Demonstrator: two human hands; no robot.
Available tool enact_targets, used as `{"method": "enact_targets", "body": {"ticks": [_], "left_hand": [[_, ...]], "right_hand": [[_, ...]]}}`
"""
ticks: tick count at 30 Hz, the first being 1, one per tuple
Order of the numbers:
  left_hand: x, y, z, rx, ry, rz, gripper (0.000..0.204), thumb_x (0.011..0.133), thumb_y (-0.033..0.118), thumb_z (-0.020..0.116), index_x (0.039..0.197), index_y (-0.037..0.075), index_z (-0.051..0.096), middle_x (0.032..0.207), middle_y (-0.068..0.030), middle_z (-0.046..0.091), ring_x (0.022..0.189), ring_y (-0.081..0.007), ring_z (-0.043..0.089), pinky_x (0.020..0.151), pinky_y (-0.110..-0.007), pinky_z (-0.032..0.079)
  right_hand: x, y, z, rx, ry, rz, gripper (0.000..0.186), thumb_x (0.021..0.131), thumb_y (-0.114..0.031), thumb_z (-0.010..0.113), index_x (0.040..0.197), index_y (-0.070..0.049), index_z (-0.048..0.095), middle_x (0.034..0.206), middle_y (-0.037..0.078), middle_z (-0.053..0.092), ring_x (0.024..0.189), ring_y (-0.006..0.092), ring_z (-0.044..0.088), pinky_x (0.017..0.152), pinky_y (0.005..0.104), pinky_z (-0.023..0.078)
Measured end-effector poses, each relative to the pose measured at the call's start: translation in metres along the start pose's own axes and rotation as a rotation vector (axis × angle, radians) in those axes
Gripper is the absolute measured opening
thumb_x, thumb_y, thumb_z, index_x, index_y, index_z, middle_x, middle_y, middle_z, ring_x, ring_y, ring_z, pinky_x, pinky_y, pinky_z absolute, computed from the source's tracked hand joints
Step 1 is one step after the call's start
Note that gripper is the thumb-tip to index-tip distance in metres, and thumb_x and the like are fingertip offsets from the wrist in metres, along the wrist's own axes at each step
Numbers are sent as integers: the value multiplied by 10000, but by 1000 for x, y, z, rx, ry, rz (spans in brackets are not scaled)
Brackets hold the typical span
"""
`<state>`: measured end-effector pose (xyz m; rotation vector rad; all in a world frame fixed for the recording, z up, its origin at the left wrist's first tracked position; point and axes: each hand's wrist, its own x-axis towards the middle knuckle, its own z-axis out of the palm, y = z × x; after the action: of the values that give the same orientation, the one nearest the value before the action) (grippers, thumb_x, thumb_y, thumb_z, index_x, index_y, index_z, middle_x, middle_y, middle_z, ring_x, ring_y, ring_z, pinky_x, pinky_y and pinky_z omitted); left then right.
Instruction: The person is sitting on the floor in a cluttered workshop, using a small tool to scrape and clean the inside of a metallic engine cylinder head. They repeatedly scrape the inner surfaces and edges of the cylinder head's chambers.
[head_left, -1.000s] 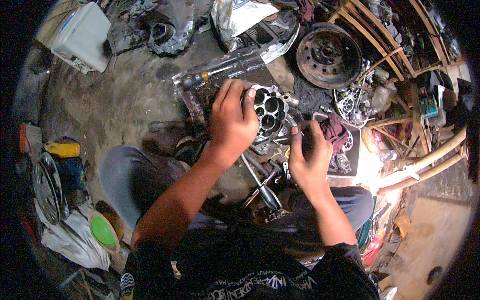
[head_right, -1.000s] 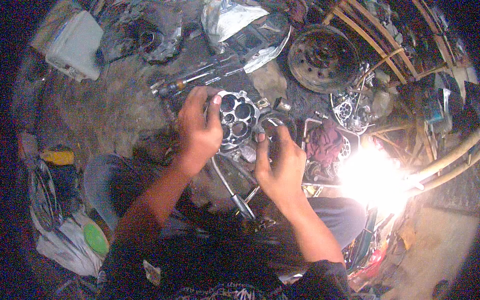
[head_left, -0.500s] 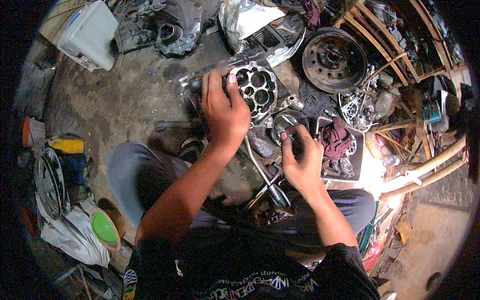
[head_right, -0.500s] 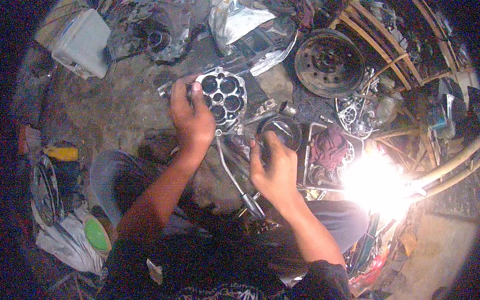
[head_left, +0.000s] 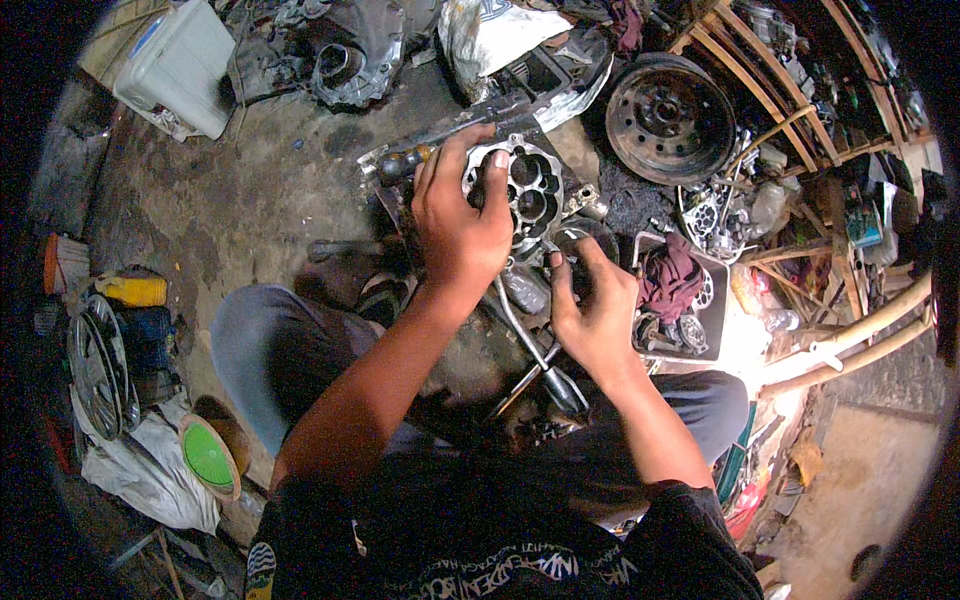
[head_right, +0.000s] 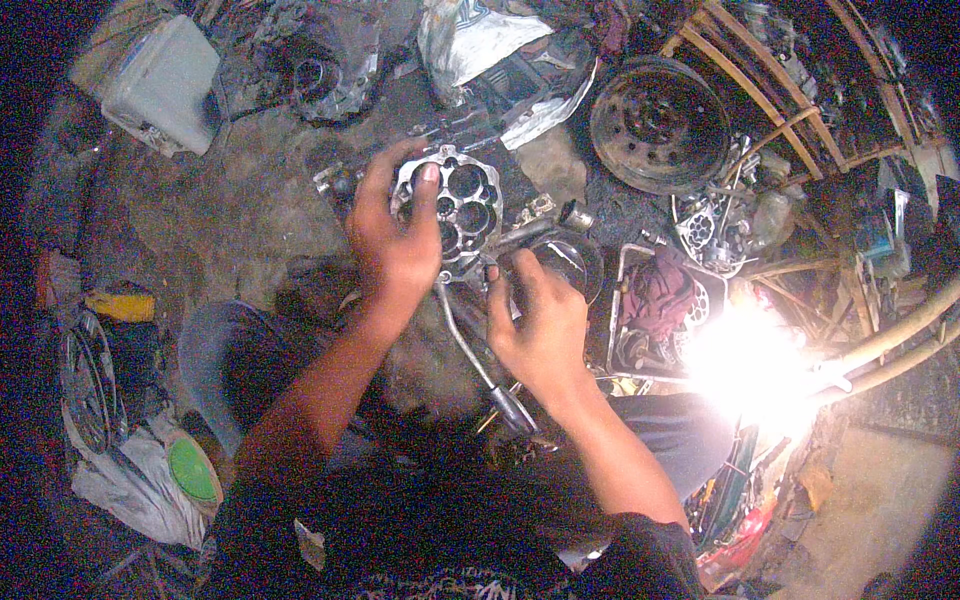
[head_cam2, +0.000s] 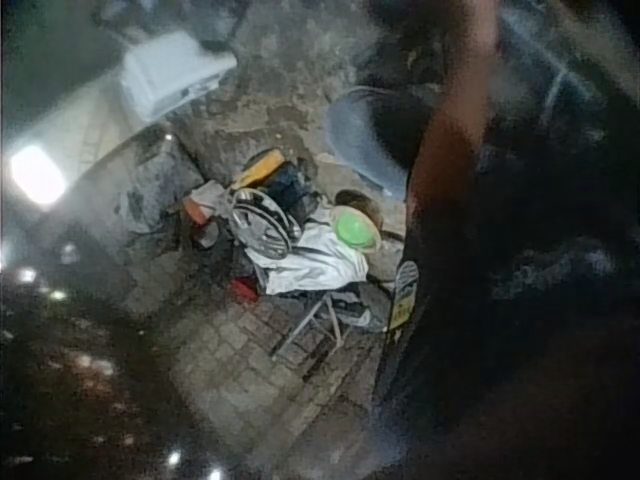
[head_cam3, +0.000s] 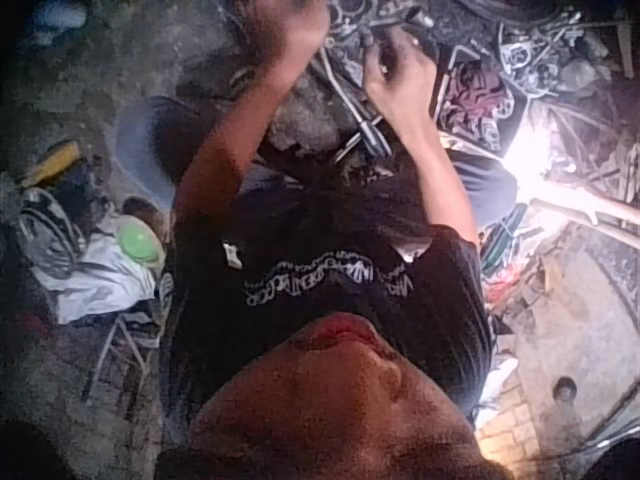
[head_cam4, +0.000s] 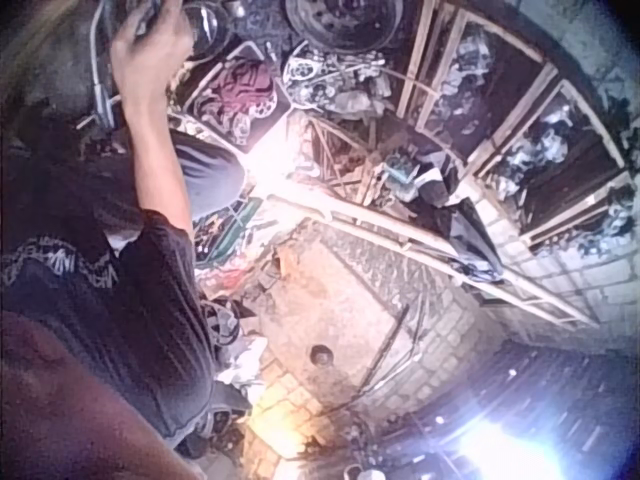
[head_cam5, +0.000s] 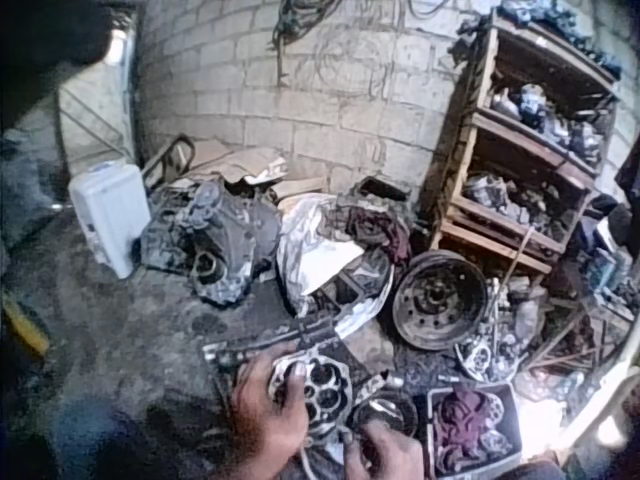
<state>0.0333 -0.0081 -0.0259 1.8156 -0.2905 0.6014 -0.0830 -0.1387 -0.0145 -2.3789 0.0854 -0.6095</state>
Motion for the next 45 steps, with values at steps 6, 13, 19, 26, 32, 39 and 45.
{"method": "enact_targets", "body": {"ticks": [6, 13, 19, 26, 32, 39, 45], "left_hand": [[1, -4, -1, 11, -37, -14, 148, 1017, 101, 617, 1105, 51, 724, 1088, -171, 740, 1043, -414, 681, 952, -496, 510], [3, -4, -1, 45, -26, -36, 147, 1016, 102, 617, 1091, 52, 733, 1051, -186, 747, 1008, -428, 693, 921, -489, 524], [4, -5, -2, 50, -32, -55, 160, 1016, 110, 612, 1083, 48, 743, 1044, -193, 756, 1011, -429, 704, 926, -488, 526], [5, -3, -3, 55, -23, -69, 166, 1016, 124, 611, 1077, 38, 740, 1040, -201, 760, 1009, -432, 710, 921, -489, 532], [5, -6, -2, 46, -21, -60, 174, 1018, 131, 607, 1079, 36, 740, 1031, -209, 759, 998, -441, 712, 914, -490, 535], [5, -5, -2, 52, -47, -78, 174, 1018, 133, 610, 1074, 33, 741, 1023, -210, 757, 996, -442, 710, 908, -492, 536], [6, -4, -2, 43, -30, -73, 161, 1008, 115, 621, 1076, 35, 744, 1022, -209, 758, 991, -443, 709, 903, -495, 538]], "right_hand": [[-13, 0, 5, -76, -99, -88, 99, 909, -74, 732, 956, -37, 654, 727, 205, 654, 640, 401, 668, 608, 488, 519], [-10, 3, 8, -106, -67, -139, 130, 868, -87, 743, 950, -47, 650, 689, 173, 605, 618, 382, 639, 574, 497, 505], [1, 6, 3, -149, -28, -128, 148, 855, -104, 751, 942, -48, 645, 683, 161, 609, 640, 369, 646, 583, 491, 514], [-2, 5, 4, -204, -44, -120, 142, 849, -97, 747, 942, -51, 650, 667, 159, 603, 643, 368, 645, 586, 497, 516], [-15, -4, 6, -175, -101, -146, 167, 838, -108, 760, 958, -56, 656, 683, 157, 613, 644, 366, 647, 571, 495, 511], [-16, -6, 8, -164, -140, -186, 177, 820, -103, 760, 964, -66, 664, 707, 165, 626, 653, 372, 649, 580, 488, 527], [-7, -5, 2, -189, -97, -160, 184, 817, -116, 759, 962, -59, 662, 691, 163, 619, 637, 361, 637, 573, 490, 522]]}}
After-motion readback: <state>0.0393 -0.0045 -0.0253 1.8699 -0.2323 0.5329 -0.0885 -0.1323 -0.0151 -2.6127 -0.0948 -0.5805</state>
